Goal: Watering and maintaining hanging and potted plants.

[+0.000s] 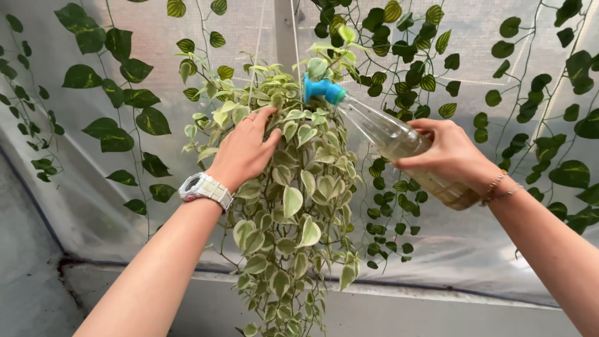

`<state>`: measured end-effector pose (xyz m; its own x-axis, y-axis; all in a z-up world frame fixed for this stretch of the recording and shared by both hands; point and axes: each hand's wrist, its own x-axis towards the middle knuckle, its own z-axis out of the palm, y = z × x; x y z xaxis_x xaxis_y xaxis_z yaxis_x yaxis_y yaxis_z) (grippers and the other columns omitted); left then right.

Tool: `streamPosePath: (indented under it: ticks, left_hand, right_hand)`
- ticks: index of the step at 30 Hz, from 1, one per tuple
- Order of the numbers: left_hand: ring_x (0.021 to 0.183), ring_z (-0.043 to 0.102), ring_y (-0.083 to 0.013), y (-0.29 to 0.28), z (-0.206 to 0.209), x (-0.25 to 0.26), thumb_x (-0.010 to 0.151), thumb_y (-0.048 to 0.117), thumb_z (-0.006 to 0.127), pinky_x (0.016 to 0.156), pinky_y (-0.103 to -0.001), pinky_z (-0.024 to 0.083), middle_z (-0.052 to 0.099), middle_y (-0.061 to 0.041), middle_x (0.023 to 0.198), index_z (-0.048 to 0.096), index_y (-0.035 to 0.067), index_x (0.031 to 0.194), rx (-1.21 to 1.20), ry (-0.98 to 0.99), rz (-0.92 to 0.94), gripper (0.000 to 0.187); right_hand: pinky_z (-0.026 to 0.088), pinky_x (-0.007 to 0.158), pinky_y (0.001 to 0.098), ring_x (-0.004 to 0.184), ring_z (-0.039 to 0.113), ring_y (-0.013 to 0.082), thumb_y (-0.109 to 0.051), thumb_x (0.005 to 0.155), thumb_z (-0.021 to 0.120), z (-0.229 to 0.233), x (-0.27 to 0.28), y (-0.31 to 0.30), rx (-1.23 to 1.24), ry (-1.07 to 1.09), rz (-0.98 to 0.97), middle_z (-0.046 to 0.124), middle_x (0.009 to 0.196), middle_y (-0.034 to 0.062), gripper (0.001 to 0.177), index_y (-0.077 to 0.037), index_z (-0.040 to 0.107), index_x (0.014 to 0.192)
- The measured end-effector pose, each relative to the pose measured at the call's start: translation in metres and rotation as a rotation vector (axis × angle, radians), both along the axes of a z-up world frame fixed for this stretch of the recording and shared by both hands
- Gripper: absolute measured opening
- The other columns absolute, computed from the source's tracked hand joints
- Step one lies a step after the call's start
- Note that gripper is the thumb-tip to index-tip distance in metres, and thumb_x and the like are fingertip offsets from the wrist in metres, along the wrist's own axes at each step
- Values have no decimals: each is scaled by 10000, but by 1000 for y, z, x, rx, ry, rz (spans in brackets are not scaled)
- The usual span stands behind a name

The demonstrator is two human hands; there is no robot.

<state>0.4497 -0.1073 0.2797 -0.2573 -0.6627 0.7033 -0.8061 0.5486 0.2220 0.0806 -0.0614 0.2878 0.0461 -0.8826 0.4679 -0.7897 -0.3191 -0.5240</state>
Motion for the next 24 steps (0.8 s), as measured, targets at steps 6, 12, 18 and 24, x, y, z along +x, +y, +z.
streamPosePath:
  ticks: [6,12,18,24]
  left_hand:
    - [1139,613,-396,-3,5,-4,983,363,566,950,-489,483,660,-228,1206,450,68,1405,1,-17,14,527]
    - [1051,670,-342,8,17,-12,973,239,534,903,-476,520,659,-187,1205,500,44,1269,60,-2,147,357]
    - [1179,618,-319,25,39,-23,1028,269,477,1035,-455,468,695,-151,1239,696,59,1193,-207,-1,-255,346]
    - [1222,599,-316,8,7,-30,1036,448,490,1102,-452,421,675,-173,1243,668,19,1180,-141,-278,-134,486]
  right_hand:
    - [583,869,335,951,747,199,-277,573,947,-6,-18,-6,-131,81,25,778,1099,118,867,-48,650,1356]
    - [548,793,390,899,676,233,-333,582,961,14,-5,5,-354,426,-146,718,1058,128,871,-121,662,1373]
    - [566,811,373,909,686,208,-375,631,894,25,-13,-4,-343,398,-133,711,1111,62,847,-163,635,1410]
    - [519,839,404,904,642,251,-350,659,893,25,-17,0,-527,517,-161,690,1083,97,796,-154,667,1397]
